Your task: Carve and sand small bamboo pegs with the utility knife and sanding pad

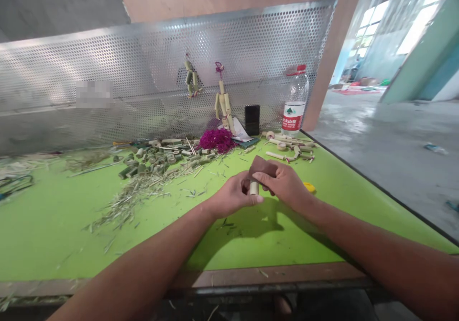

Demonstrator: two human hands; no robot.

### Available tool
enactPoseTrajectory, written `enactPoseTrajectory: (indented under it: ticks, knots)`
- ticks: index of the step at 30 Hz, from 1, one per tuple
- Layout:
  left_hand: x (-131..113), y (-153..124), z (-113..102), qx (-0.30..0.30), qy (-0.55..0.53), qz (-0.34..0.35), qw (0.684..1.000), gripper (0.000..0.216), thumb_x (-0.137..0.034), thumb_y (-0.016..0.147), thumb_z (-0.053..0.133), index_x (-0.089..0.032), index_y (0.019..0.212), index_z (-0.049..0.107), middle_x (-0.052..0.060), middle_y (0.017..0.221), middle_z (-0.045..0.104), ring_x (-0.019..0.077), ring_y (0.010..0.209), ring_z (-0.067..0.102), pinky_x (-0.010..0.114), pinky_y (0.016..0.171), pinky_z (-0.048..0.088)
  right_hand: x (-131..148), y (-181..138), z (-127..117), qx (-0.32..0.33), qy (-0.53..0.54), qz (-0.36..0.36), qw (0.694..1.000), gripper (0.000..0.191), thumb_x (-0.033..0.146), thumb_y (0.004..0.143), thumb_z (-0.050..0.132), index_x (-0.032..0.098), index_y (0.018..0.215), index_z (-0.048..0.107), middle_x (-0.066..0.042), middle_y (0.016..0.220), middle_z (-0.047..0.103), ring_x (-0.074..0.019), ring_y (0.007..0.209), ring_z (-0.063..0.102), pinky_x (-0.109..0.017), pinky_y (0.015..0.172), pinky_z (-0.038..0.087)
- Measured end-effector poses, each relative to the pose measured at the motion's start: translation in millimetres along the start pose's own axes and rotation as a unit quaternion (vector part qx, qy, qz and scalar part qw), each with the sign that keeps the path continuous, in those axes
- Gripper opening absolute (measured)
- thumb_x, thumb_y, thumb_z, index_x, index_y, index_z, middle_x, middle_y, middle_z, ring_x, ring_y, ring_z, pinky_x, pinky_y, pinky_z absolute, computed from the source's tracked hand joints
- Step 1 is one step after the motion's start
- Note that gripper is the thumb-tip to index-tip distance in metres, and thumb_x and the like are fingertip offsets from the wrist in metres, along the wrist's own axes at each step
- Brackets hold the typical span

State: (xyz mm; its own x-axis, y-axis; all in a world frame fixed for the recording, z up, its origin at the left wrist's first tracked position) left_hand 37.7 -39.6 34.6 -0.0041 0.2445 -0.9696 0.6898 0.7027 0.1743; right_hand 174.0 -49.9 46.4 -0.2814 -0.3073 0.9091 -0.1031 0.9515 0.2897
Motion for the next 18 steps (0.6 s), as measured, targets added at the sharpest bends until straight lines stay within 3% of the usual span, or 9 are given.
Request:
enactPoseTrajectory:
  ticks: [3,7,11,15,18]
  knots:
    - [-2.8,0.3,1.2,0.014,-0.024,0.022,0.999,0.053,-0.042,0.071,0.079,-0.012,0.107,0.056,0.007,0.094,0.058,0.0160,0.084,0.054,0.028,0.071,0.044,1.5,-0.4,4.1,0.030,-0.004,-0.001,1.000,0.025,0.043,0.078,0.067,0.019,0.085,0.065,-0.002,0.071,0.067,-0.0142,0.059,0.056,-0.026,0.053,0.041]
    - [1.6,0.1,-0.1,0.002,-0.016,-0.007,1.000,0.055,-0.044,0.070,0.079,-0.012,0.109,0.055,0.005,0.091,0.057,0.0118,0.073,0.050,0.025,0.063,0.043,1.7,0.4,0.6,-0.002,-0.003,0.005,1.000,0.027,0.045,0.078,0.067,0.018,0.080,0.063,0.000,0.062,0.062,-0.0132,0.053,0.052,-0.027,0.051,0.039]
    - [0.1,-0.1,0.2,0.008,-0.021,0.011,1.000,0.057,-0.045,0.070,0.080,-0.013,0.111,0.056,0.007,0.096,0.059,0.0152,0.082,0.055,0.028,0.071,0.046,2.9,-0.4,3.1,0.024,-0.007,0.001,1.000,0.024,0.042,0.079,0.067,0.019,0.083,0.065,-0.001,0.069,0.066,-0.0153,0.061,0.057,-0.028,0.056,0.042]
    - [1.7,0.6,-1.2,-0.008,0.010,0.001,1.000,0.056,-0.045,0.067,0.081,-0.012,0.106,0.057,0.001,0.081,0.053,0.0095,0.067,0.046,0.023,0.059,0.038,2.4,0.7,-2.1,-0.019,-0.020,-0.014,1.000,0.024,0.043,0.079,0.067,0.019,0.082,0.063,0.000,0.063,0.062,-0.0149,0.058,0.054,-0.027,0.054,0.040]
    - [1.2,1.0,0.3,0.003,0.005,0.014,1.000,0.053,-0.047,0.071,0.078,-0.013,0.105,0.057,0.003,0.086,0.055,0.0114,0.072,0.049,0.024,0.062,0.041,1.8,-1.3,0.4,-0.007,-0.041,-0.018,0.999,0.022,0.041,0.079,0.067,0.019,0.079,0.063,0.000,0.067,0.064,-0.0159,0.062,0.056,-0.027,0.056,0.040]
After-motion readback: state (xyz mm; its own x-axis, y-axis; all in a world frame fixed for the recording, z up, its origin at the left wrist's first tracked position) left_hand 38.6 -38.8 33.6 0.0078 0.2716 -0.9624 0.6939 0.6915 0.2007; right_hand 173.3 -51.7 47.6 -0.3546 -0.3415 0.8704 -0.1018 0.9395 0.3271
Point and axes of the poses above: each hand's wrist, its own y-axis towards the middle knuckle, its own z-axis out of the palm, x = y × z, the point moved 5 cm from there along y, towards the middle knuckle
